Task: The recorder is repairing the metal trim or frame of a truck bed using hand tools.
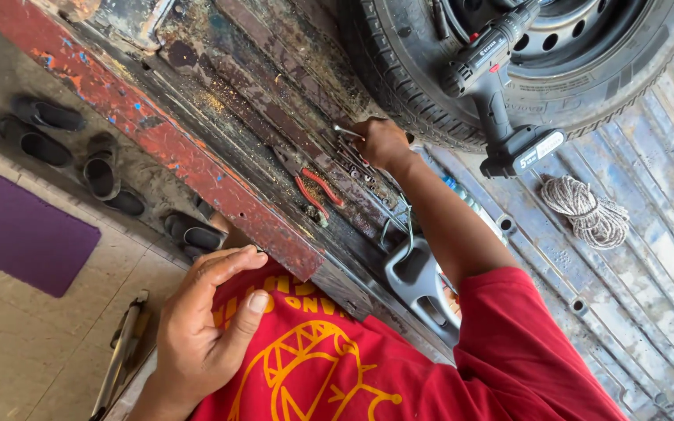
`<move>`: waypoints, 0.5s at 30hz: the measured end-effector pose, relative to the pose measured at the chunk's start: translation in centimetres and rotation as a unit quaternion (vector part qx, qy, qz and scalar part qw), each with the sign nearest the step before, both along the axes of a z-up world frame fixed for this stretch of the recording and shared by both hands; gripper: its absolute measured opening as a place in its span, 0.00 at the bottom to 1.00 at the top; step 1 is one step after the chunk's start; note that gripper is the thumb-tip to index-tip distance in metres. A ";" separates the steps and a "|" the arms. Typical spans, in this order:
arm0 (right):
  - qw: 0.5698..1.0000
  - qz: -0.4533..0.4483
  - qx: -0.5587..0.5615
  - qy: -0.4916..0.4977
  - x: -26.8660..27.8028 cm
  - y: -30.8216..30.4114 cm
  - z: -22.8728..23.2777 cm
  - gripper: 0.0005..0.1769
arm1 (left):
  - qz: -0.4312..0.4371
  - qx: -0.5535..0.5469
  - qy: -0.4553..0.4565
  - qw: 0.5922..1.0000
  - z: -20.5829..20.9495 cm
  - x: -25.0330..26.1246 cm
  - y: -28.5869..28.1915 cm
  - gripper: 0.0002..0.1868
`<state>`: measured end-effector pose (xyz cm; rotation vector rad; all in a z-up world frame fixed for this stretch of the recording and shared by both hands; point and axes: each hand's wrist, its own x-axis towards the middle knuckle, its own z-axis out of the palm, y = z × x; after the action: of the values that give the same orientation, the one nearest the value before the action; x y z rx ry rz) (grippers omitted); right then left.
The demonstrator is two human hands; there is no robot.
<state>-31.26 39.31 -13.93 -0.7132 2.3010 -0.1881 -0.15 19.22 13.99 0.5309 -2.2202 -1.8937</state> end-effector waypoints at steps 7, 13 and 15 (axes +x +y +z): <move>0.982 0.111 0.154 -0.008 0.8 -2.7 1.9 0.19 | -0.004 -0.006 0.000 1.000 0.0 0.1 0.1 0.21; 0.968 0.147 0.205 -0.006 0.4 -2.1 0.3 0.15 | -0.006 -0.018 -0.007 1.000 -0.1 0.1 0.2 0.20; 0.973 0.137 0.185 -0.014 0.5 -2.0 0.4 0.15 | -0.004 -0.019 -0.009 1.000 -0.1 0.1 0.2 0.20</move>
<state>-30.73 37.34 -13.52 -0.8119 2.1006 0.3473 -0.01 19.45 13.93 0.5362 -2.2669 -1.8542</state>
